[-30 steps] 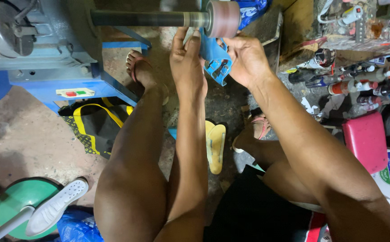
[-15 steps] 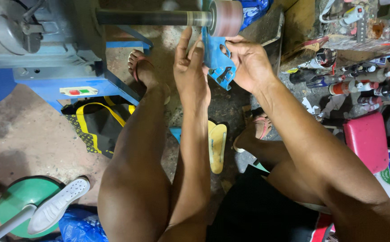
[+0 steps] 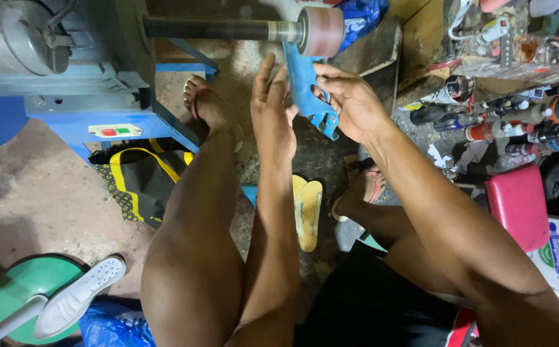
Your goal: The person sits on the floor and uses a bench grinder to smooth the edges of a blue plastic sandal. They hold the sandal with both hands and repeatedly press its edges against the rotating grinding wheel, adjusting the angle to work different areas.
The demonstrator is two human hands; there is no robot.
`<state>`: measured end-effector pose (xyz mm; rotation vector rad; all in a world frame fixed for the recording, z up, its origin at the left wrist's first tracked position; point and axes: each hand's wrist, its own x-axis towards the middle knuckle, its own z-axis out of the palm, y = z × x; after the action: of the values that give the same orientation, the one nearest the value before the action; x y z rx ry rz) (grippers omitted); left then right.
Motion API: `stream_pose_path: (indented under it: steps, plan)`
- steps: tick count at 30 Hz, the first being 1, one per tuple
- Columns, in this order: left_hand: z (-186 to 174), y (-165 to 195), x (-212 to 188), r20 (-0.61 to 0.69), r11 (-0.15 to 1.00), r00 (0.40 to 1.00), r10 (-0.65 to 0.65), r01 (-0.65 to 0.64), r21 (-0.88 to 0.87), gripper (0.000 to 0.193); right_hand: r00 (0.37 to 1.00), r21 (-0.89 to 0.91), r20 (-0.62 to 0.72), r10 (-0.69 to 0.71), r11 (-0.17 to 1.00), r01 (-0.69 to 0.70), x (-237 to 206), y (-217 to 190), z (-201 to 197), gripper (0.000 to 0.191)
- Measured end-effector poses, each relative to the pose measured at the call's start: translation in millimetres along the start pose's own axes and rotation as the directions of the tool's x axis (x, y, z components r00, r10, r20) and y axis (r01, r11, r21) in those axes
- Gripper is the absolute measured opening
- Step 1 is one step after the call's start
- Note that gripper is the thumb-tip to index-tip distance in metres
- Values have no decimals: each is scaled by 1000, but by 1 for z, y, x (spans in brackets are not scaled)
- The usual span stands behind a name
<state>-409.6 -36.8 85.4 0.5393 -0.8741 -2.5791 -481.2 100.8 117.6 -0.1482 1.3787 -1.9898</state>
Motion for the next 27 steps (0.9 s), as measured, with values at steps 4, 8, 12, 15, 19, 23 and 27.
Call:
stream_pose_path:
  steps: [4,8,12,15,19,23,27]
  plan:
    - [9,1,7,15,999,999,35,-35,-19,54,999,30,-41,34,999,-33,7,1,-1,35]
    - [16,5,9,98,984,991,95,-79,-157,51,990,68,-142,23,998,-14,19,2,-4,23]
    - [18,9,8,39,992,999,9,-4,-128,55,994,112,-104,-42,992,53,20,3,-7,13]
    - [17,8,4,102,991,991,91,-81,-103,53,979,168,-197,48,986,-14,11,10,-3,23]
    - [11,1,2,81,986,994,73,-59,-157,51,984,207,-173,46,978,-9,5,11,0,36]
    - [9,-4,11,80,974,993,87,-68,-218,50,999,229,-46,2,973,8,8,7,-1,30]
    - [7,-5,9,130,972,989,75,-44,-231,48,996,209,-85,30,978,-11,6,6,0,30]
